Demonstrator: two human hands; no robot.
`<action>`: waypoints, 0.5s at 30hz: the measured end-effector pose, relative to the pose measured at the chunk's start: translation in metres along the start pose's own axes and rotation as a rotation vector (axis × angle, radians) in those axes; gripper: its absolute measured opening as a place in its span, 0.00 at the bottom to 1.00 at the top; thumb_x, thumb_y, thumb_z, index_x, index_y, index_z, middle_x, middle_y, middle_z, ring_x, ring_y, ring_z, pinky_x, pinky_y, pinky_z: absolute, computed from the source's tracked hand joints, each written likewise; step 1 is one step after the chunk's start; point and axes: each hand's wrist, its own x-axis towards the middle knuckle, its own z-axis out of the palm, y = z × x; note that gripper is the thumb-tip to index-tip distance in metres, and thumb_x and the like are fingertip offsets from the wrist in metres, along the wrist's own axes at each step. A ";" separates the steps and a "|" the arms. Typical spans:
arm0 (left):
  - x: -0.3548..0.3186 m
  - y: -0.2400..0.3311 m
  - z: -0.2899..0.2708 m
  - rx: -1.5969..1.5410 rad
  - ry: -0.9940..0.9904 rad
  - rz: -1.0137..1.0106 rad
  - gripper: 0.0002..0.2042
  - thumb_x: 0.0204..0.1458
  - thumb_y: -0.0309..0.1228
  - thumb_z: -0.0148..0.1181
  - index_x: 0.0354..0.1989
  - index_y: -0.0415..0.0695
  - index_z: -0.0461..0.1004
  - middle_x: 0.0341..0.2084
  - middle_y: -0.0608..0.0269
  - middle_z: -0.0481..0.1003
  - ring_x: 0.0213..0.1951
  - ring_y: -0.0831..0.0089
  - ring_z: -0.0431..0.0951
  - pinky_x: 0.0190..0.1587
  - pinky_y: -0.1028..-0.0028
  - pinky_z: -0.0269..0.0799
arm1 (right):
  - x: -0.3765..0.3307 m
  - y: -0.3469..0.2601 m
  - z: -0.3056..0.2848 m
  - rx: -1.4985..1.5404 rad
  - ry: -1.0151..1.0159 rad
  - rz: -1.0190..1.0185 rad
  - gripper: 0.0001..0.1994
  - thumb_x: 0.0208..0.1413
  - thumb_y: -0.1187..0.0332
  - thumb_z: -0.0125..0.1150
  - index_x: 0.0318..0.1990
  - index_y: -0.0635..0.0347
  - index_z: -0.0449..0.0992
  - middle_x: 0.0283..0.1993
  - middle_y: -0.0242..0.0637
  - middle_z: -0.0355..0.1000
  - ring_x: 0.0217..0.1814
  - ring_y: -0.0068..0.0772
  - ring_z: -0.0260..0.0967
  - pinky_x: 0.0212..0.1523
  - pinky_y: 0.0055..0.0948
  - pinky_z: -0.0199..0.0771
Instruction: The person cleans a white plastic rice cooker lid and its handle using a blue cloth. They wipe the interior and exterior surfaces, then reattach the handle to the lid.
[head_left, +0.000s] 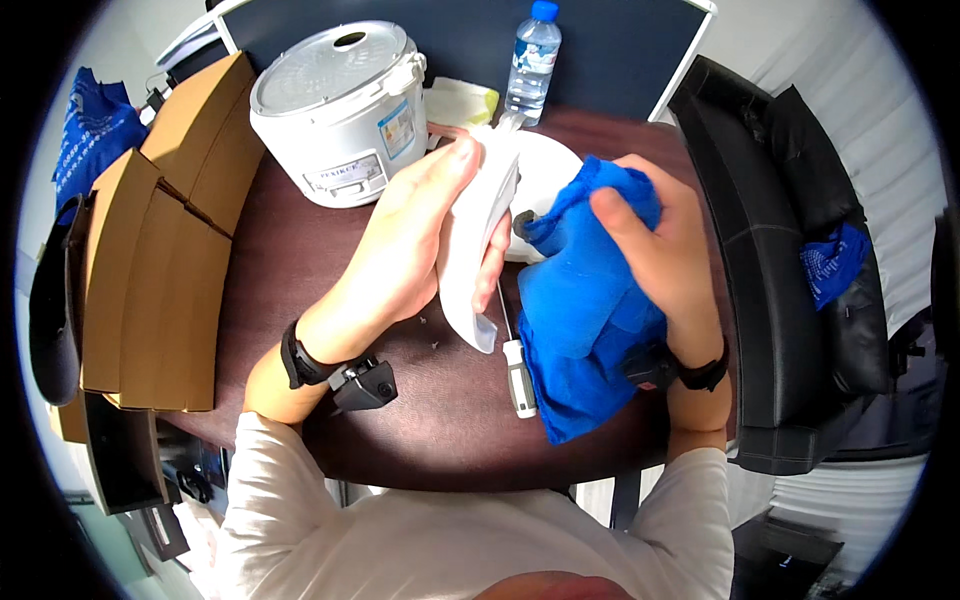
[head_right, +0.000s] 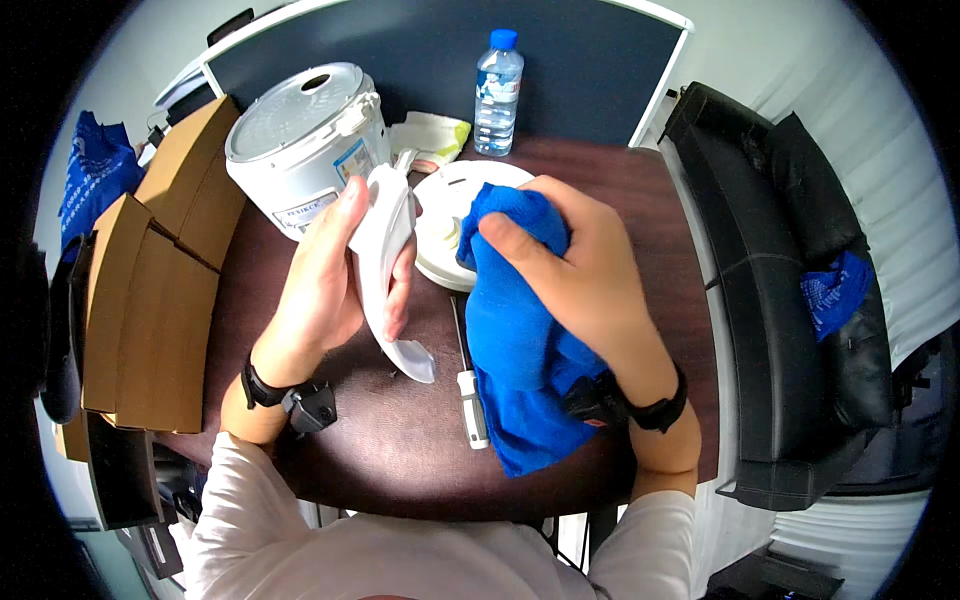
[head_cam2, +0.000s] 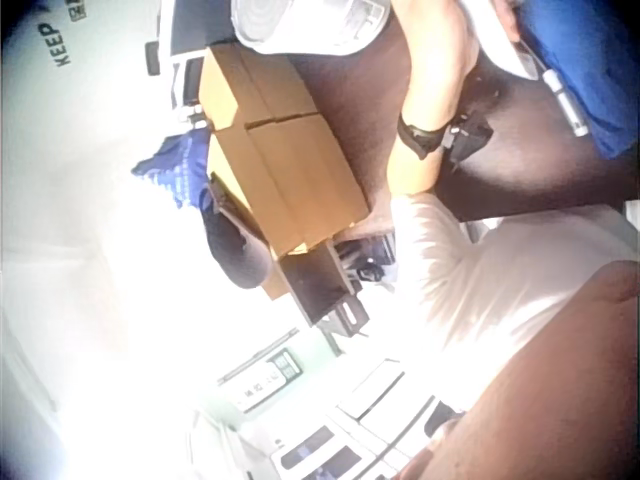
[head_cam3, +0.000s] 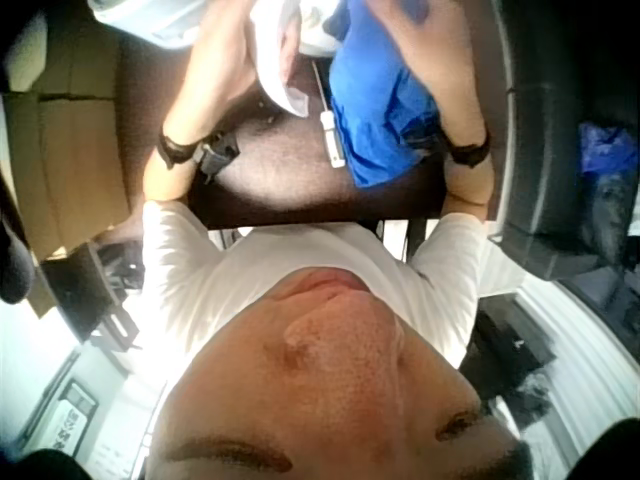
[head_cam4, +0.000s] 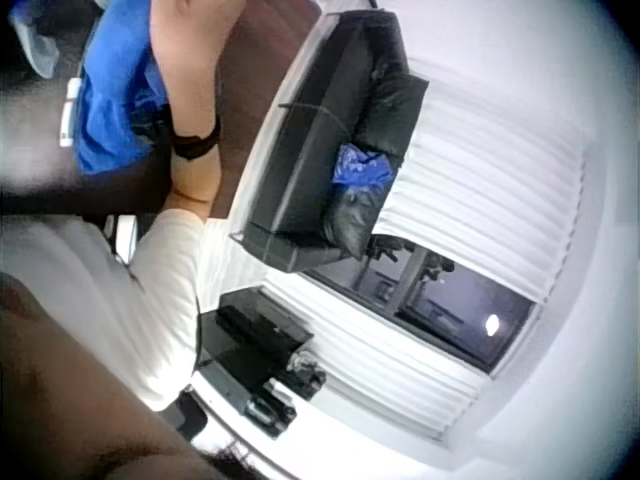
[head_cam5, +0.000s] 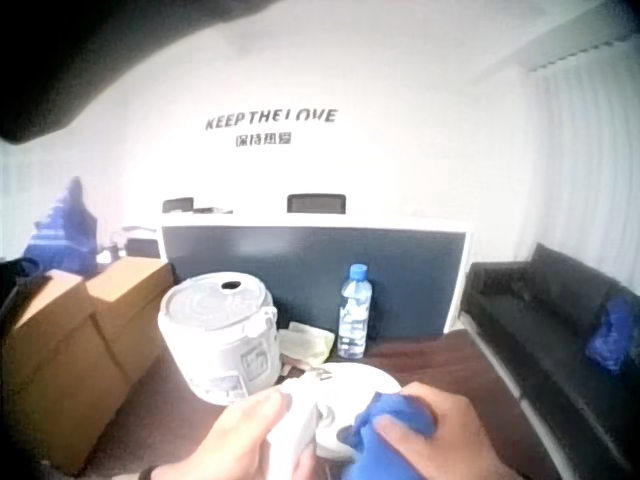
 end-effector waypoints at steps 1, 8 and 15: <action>0.001 0.000 -0.003 -0.021 -0.017 0.000 0.24 0.61 0.50 0.41 0.32 0.37 0.65 0.16 0.58 0.70 0.11 0.70 0.71 0.13 0.74 0.69 | 0.000 -0.001 -0.005 0.015 -0.066 -0.021 0.16 0.52 0.59 0.61 0.40 0.63 0.74 0.33 0.39 0.74 0.36 0.27 0.73 0.39 0.25 0.71; 0.004 0.000 -0.009 -0.010 0.066 0.017 0.25 0.61 0.51 0.40 0.40 0.36 0.65 0.17 0.61 0.68 0.11 0.74 0.69 0.11 0.76 0.68 | -0.004 -0.003 -0.039 -0.103 -0.431 -0.231 0.24 0.34 0.76 0.54 0.46 0.65 0.70 0.44 0.43 0.70 0.49 0.35 0.69 0.53 0.29 0.64; 0.004 -0.003 -0.012 0.020 0.012 -0.028 0.22 0.60 0.49 0.44 0.39 0.38 0.63 0.19 0.62 0.69 0.11 0.77 0.68 0.11 0.77 0.67 | -0.009 -0.013 -0.035 -0.144 -0.155 -0.093 0.20 0.43 0.78 0.54 0.49 0.66 0.69 0.46 0.42 0.70 0.50 0.31 0.68 0.53 0.27 0.64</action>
